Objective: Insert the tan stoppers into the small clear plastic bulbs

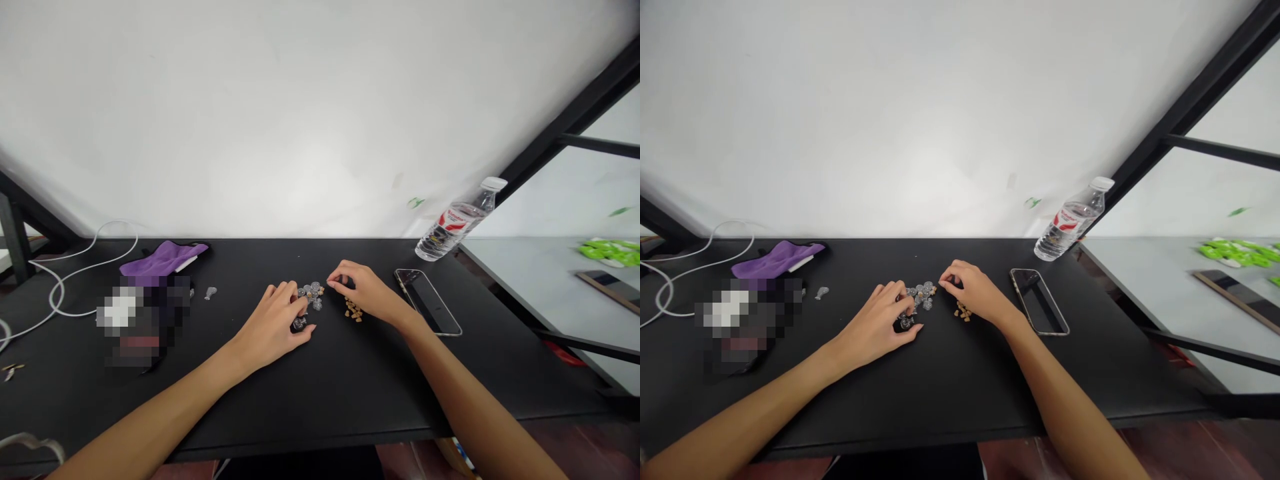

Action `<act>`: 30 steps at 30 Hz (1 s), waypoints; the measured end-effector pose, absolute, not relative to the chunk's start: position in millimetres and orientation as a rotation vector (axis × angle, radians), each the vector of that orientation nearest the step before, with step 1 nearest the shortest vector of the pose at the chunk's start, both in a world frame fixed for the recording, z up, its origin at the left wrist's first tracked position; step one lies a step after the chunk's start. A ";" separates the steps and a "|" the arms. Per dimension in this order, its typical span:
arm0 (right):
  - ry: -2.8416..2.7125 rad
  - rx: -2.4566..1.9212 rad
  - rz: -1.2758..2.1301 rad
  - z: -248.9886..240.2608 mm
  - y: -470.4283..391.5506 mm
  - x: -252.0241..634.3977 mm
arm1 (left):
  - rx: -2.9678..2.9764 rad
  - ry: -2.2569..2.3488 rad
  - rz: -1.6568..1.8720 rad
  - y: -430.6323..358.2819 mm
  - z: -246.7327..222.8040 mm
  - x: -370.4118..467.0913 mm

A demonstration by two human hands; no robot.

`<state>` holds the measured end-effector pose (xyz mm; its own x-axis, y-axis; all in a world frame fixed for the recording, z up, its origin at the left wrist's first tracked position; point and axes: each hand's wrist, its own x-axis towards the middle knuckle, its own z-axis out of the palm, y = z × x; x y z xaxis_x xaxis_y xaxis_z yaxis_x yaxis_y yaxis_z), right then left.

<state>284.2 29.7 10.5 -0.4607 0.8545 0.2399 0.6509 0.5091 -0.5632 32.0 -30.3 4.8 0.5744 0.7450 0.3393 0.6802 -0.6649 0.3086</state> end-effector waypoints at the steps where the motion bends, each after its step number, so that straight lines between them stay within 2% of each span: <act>1: -2.250 -1.225 0.550 12.3 30.7 286.6 | 2.653 1.197 0.674 -30.4 4.6 31.9; 11: -2.291 -1.258 0.662 21.0 29.5 305.1 | 2.613 1.087 0.708 -28.3 4.5 28.2; 16: -2.290 -1.238 0.845 22.0 26.2 313.1 | 2.509 1.033 0.880 -31.5 8.8 29.3; 30: -2.299 -1.245 0.902 18.2 28.2 315.5 | 2.309 0.917 1.186 -30.2 -1.2 33.0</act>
